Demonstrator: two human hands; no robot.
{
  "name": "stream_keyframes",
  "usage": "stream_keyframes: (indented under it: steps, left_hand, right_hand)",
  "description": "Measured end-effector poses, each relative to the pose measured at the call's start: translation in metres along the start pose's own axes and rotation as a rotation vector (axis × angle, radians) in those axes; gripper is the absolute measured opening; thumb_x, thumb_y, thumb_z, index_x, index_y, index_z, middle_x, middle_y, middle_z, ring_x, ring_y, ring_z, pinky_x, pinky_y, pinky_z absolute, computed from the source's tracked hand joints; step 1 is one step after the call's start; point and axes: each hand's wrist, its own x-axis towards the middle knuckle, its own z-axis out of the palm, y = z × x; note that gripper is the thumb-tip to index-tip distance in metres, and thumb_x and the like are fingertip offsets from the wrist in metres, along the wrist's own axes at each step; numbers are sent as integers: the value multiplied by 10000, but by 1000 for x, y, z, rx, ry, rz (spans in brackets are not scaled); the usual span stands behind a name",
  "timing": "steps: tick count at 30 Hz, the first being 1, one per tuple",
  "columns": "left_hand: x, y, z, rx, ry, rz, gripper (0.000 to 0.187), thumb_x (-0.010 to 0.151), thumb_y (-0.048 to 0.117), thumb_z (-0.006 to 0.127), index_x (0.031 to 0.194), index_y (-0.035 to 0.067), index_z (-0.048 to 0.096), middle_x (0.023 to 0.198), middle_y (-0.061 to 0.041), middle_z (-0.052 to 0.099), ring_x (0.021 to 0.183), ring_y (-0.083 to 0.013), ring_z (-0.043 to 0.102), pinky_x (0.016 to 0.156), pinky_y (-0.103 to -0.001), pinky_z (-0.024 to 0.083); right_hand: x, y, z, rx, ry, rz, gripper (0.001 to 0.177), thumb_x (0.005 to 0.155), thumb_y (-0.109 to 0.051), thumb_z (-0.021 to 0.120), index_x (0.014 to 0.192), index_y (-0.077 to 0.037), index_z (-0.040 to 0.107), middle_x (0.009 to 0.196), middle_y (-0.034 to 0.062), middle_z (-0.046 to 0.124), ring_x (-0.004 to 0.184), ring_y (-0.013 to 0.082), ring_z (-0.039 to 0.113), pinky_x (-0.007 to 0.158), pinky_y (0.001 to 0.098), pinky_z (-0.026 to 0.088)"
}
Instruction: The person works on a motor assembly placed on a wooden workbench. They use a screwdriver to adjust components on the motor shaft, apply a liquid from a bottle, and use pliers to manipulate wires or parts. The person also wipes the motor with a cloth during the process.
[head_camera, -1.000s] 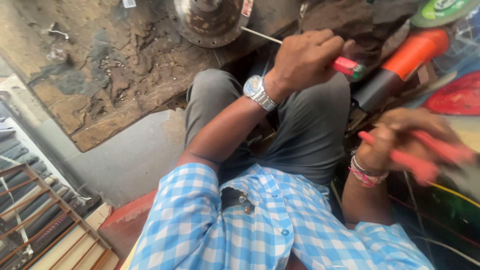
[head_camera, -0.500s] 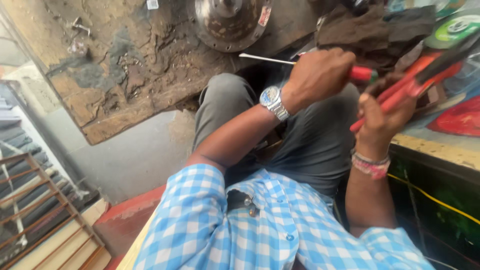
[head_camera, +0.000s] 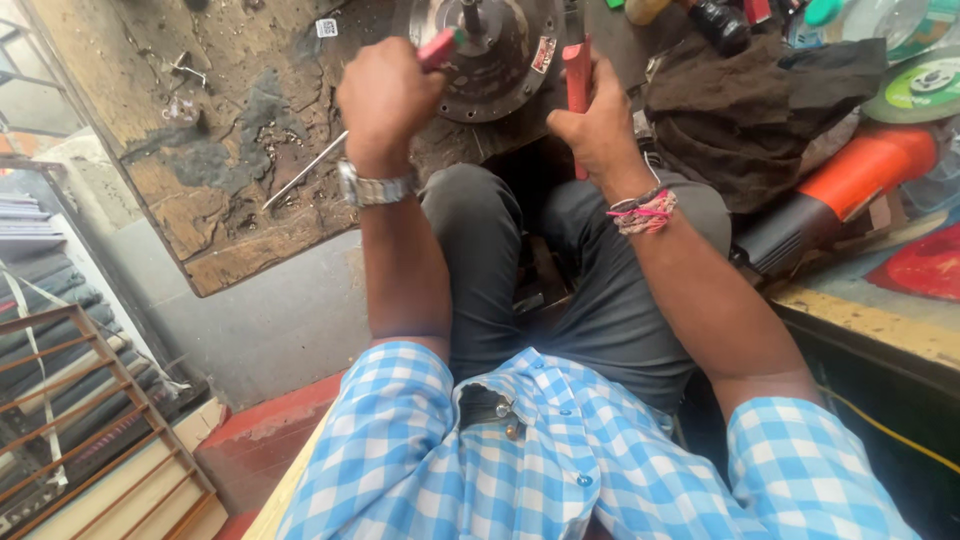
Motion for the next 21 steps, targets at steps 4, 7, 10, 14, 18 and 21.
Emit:
stream_keyframes:
  steps: [4,7,10,14,18,21]
  left_hand:
    - [4,-15,-1,-114,-170,-190,263,785,282,670,820,36,756,725,-195,727,724,-359,727,756,-483,574]
    - [11,-17,4,-264,-199,-217,301,810,294,645,813,6,730,680,-195,711,682,-316,744,731,-444,583]
    - [17,-25,20,-361,-58,-147,279,815,265,667,800,-7,725,677,-193,706,650,-294,732,672,-429,569]
    - [33,-49,40,-670,57,-258,187,838,186,627,830,17,707,670,-94,707,567,-200,656,545,-382,517]
    - [47,-60,62,-567,398,-118,168,862,176,689,793,29,733,652,-14,727,544,-102,673,543,-293,549]
    - [35,-56,59,-493,454,-75,230,914,235,725,765,60,725,649,4,710,525,-104,645,509,-269,514]
  right_hand:
    - [7,5,4,213,-76,84,670,791,27,700,1424,-23,483,1236,94,573,1177,251,645,989,373,625]
    - [8,5,7,402,-177,166,563,807,25,685,1339,-4,504,1258,102,531,1183,287,667,1019,384,630]
    - [-1,-1,7,481,-267,239,613,776,24,658,1360,-35,480,1278,114,491,1229,291,636,972,380,610]
    - [-25,-7,-7,641,-457,320,531,760,54,625,1267,8,476,1525,172,436,1350,315,583,1017,390,583]
    - [-40,-24,-14,652,-441,261,483,755,61,600,1222,24,482,1618,231,408,1450,303,505,1045,402,603]
    - [-32,-34,-22,586,-229,318,563,749,20,575,1299,-84,511,1420,200,561,1260,278,616,845,384,636]
